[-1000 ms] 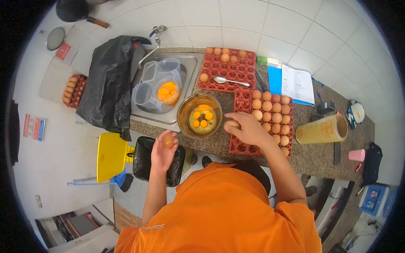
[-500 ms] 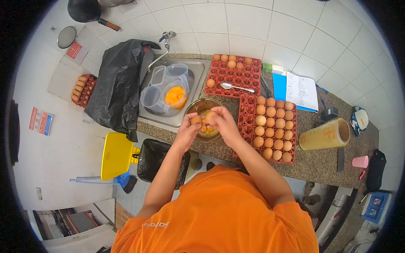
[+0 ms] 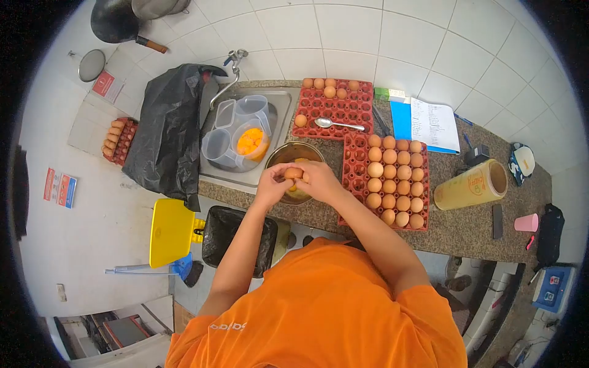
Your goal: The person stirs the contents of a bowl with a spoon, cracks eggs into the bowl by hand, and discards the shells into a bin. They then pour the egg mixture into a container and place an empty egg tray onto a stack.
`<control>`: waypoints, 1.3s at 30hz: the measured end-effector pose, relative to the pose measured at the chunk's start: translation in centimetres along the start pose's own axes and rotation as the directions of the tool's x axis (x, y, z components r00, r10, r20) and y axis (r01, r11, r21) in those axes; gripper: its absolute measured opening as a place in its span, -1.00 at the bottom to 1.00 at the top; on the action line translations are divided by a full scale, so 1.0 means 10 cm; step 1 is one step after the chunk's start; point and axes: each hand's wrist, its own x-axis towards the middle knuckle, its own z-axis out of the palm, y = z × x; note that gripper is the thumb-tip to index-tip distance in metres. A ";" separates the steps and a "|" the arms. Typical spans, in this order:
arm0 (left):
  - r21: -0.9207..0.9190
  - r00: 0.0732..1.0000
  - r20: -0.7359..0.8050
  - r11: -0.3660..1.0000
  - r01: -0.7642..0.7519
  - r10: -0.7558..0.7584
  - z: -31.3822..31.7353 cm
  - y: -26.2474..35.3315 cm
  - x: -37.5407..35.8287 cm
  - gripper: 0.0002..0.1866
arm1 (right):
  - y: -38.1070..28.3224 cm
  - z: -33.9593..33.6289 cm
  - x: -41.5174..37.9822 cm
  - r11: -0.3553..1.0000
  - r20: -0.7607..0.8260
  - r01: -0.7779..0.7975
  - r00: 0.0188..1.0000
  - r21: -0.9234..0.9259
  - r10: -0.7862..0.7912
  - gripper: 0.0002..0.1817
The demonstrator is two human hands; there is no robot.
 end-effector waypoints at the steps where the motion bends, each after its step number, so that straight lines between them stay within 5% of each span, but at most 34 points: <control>1: -0.001 1.000 0.002 1.000 0.001 -0.001 0.01 -0.04 0.03 -0.55 | 0.03 0.04 -0.01 0.998 -0.039 0.019 0.999 -0.061 -0.021 -0.49; 10: -0.044 0.998 -0.058 0.999 -0.001 -0.001 -0.05 -0.08 0.08 -0.55 | 0.16 0.07 -0.05 0.994 -0.055 0.013 0.998 -0.109 -0.019 -0.50; 12: 0.425 0.941 0.069 0.844 -0.327 0.330 -0.13 0.06 0.00 -0.55 | 0.11 -0.05 -0.06 0.992 -0.022 0.029 0.999 -0.120 -0.032 -0.54; 14: 0.437 0.953 0.061 0.850 -0.293 0.297 -0.13 0.24 -0.08 -0.52 | 0.04 -0.08 -0.06 0.991 0.012 0.042 0.999 -0.126 -0.041 -0.57; 16: 0.447 0.963 0.052 0.856 -0.260 0.265 -0.09 0.26 -0.13 -0.50 | 0.01 -0.08 -0.06 0.985 -0.124 -0.098 0.985 0.139 0.116 -0.60; 17: 0.089 0.989 -0.018 0.985 -0.147 0.149 -0.02 0.25 -0.14 -0.47 | -0.01 -0.07 -0.05 0.985 -0.126 -0.100 0.985 0.137 0.118 -0.60; 18: -0.288 0.999 -0.036 0.957 -0.021 0.012 0.04 0.20 -0.16 -0.43 | -0.03 -0.05 -0.05 0.995 -0.137 -0.082 0.987 0.061 0.089 -0.59; 22: -0.493 0.997 0.033 0.867 0.075 -0.067 0.00 0.09 -0.34 -0.42 | -0.20 -0.04 0.00 0.999 -0.052 0.020 0.998 0.044 -0.018 -0.54; 23: -0.567 0.994 0.023 0.818 0.098 -0.103 -0.08 0.08 -0.49 -0.44 | -0.25 -0.16 0.02 0.996 -0.069 -0.027 0.997 0.083 0.032 -0.54; 26: -0.736 0.988 -0.094 0.677 0.014 -0.121 -0.58 -0.02 -1.12 -0.46 | 0.07 -0.69 0.18 0.907 -0.380 -0.337 0.896 -0.251 0.228 -0.54; 28: -0.540 0.939 -0.295 0.841 -0.013 -0.175 -0.87 0.04 -1.51 -0.38 | 0.24 -1.17 0.20 0.578 -0.484 -0.542 0.832 -0.610 0.270 -0.57; 29: -0.195 0.892 -0.418 0.976 0.093 -0.169 -1.01 0.00 -1.68 -0.32 | 0.37 -1.34 0.22 0.435 -0.400 -0.611 0.778 -0.661 0.485 -0.55; 30: 0.074 0.885 -0.450 0.982 0.172 -0.121 -1.14 -0.12 -1.80 -0.29 | 0.44 -1.43 0.27 0.437 -0.399 -0.610 0.779 -0.661 0.484 -0.55; 32: 0.104 0.805 -0.573 0.961 0.257 -0.153 -1.41 -0.55 -1.91 -0.36 | 0.52 -1.53 0.41 0.326 -0.164 -0.520 0.691 -0.789 0.704 -0.53; 35: 0.060 0.777 -0.625 0.988 0.143 -0.075 -1.18 -0.23 -1.60 -0.44 | 0.57 -1.64 0.52 0.312 -0.219 -0.562 0.685 -0.767 0.695 -0.52; 36: 0.127 0.808 -0.587 0.982 0.143 -0.042 -1.05 -0.07 -1.45 -0.47 | 0.49 -1.65 0.59 0.318 -0.212 -0.549 0.696 -0.773 0.686 -0.52; 39: -0.115 0.935 -0.353 0.993 -0.026 -0.017 -0.55 0.14 -0.94 -0.40 | 0.10 -1.68 0.66 0.385 -0.245 -0.663 0.653 -0.642 0.717 -0.54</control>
